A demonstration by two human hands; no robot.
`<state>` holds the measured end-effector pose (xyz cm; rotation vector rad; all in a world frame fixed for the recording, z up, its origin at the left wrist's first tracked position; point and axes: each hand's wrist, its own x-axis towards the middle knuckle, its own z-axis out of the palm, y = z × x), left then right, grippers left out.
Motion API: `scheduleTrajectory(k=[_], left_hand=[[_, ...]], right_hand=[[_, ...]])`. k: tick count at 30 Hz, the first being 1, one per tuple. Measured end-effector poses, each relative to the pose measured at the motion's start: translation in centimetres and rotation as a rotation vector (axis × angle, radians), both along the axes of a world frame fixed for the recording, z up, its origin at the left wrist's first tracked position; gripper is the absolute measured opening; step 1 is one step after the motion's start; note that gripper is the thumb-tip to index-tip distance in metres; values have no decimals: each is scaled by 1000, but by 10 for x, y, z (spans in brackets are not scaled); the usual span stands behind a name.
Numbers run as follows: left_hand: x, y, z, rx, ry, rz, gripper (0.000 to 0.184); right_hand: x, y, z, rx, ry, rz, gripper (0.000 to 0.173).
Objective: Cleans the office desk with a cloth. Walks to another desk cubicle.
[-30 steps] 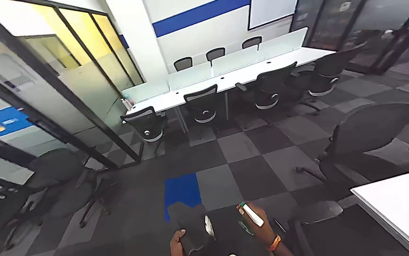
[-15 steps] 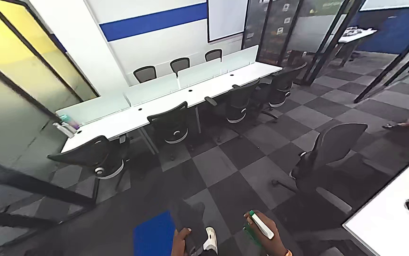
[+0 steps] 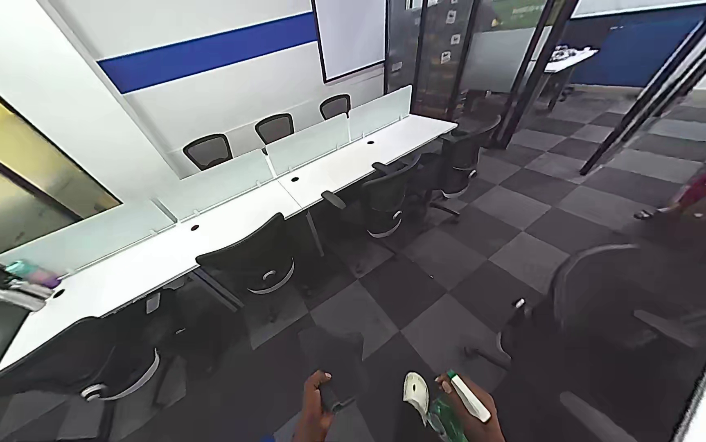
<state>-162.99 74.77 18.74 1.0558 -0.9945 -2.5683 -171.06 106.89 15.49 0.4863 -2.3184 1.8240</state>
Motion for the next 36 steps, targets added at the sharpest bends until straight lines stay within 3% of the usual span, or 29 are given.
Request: scheduleTrajectory(k=[6, 11, 15, 24, 31, 36], left_hand=[[-142, 40, 22, 0, 54, 23, 12], [-246, 70, 37, 54, 140, 10, 28], [-328, 86, 22, 117, 217, -54, 47], [-543, 97, -6, 125, 279, -261, 68], [-728, 130, 23, 117, 280, -481, 65], [-838, 168, 35, 69, 331, -549, 61]], right_hand=[[-157, 31, 20, 46, -3, 50, 27], [-266, 58, 40, 83, 38, 76, 29], [-344, 70, 33, 64, 74, 67, 28], [-533, 72, 23, 93, 22, 30, 28], [-667, 112, 48, 113, 18, -119, 32], [-739, 166, 39, 129, -16, -209, 31]])
